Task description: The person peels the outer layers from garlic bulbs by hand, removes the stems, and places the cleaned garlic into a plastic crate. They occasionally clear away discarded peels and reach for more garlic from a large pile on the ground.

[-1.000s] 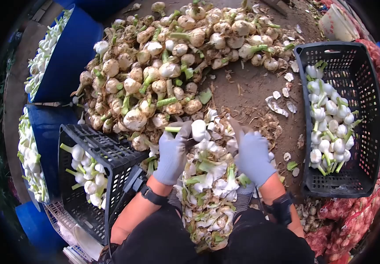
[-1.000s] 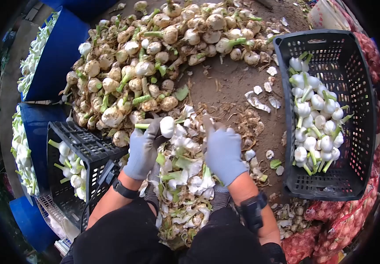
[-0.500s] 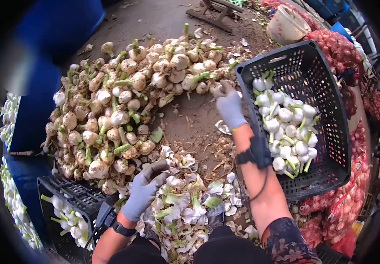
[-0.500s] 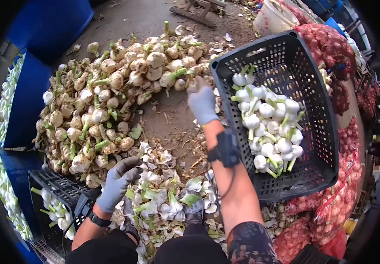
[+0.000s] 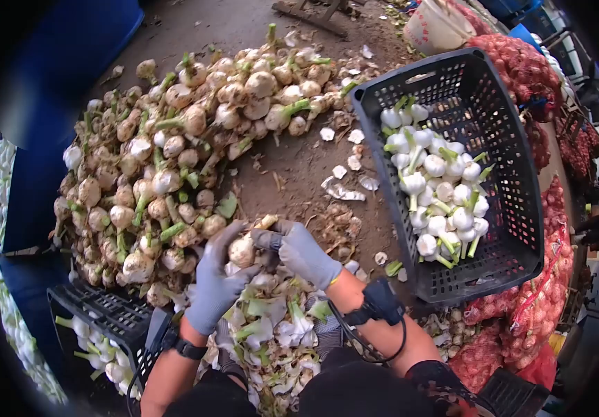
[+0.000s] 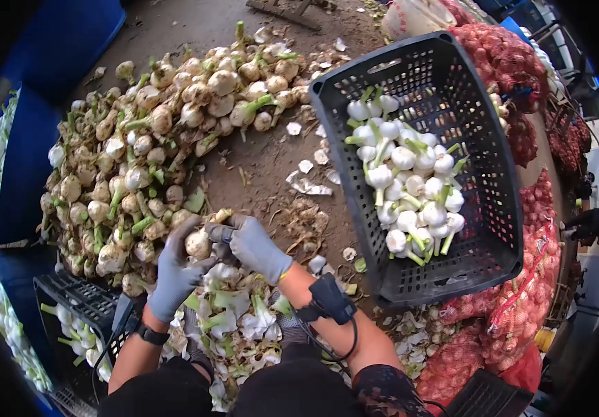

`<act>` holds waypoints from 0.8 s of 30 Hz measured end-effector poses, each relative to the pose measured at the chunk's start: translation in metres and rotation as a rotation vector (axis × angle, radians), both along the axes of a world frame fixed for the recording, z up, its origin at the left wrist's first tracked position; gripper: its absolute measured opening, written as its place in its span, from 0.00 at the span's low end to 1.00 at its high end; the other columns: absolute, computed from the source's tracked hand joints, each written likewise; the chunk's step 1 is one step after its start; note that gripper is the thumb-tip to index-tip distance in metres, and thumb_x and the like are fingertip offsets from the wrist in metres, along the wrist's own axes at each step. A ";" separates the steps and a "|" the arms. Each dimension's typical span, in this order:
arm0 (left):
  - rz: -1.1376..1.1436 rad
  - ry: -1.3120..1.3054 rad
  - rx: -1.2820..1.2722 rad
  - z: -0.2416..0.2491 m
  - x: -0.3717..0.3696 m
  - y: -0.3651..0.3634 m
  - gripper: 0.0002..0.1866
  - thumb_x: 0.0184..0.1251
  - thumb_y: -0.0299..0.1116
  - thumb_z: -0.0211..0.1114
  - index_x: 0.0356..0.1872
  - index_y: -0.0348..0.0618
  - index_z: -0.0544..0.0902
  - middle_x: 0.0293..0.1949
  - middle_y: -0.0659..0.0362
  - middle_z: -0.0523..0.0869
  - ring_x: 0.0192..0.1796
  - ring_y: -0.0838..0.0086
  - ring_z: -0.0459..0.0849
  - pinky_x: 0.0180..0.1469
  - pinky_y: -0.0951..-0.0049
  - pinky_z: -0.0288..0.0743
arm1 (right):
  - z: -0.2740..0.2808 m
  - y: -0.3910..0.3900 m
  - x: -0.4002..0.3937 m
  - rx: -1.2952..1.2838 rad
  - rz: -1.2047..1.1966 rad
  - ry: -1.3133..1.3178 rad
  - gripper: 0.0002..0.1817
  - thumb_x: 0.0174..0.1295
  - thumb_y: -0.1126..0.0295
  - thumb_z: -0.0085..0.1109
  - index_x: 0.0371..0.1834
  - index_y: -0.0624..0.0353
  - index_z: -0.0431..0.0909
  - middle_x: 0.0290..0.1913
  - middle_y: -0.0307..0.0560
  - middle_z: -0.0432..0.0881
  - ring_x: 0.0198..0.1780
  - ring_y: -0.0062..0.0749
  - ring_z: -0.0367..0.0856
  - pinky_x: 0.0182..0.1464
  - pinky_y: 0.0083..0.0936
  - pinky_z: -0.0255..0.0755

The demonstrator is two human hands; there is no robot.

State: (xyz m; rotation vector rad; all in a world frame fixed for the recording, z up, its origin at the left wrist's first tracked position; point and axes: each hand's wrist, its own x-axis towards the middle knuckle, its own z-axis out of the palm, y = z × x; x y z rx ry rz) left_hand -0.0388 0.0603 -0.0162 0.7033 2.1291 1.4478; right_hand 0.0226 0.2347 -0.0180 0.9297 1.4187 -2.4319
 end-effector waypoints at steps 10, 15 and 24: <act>0.053 -0.408 0.181 0.015 0.018 -0.030 0.39 0.49 0.30 0.80 0.65 0.38 0.73 0.56 0.54 0.81 0.59 0.72 0.79 0.63 0.71 0.73 | 0.038 -0.031 0.022 0.294 0.267 0.002 0.14 0.71 0.64 0.53 0.39 0.67 0.80 0.24 0.40 0.80 0.23 0.17 0.74 0.23 0.18 0.66; 0.057 -1.016 0.384 0.025 0.018 -0.046 0.42 0.62 0.52 0.71 0.71 0.43 0.64 0.51 0.56 0.82 0.37 0.77 0.83 0.39 0.79 0.79 | 0.007 -0.042 0.036 0.700 0.330 0.126 0.07 0.65 0.75 0.51 0.41 0.65 0.79 0.25 0.41 0.80 0.20 0.23 0.74 0.24 0.21 0.68; -0.002 -0.782 0.156 0.036 0.025 -0.034 0.40 0.66 0.41 0.68 0.74 0.44 0.56 0.40 0.59 0.81 0.29 0.80 0.81 0.26 0.84 0.72 | 0.014 -0.038 0.044 0.264 0.188 0.140 0.15 0.65 0.69 0.62 0.50 0.68 0.78 0.42 0.47 0.86 0.41 0.22 0.82 0.43 0.24 0.75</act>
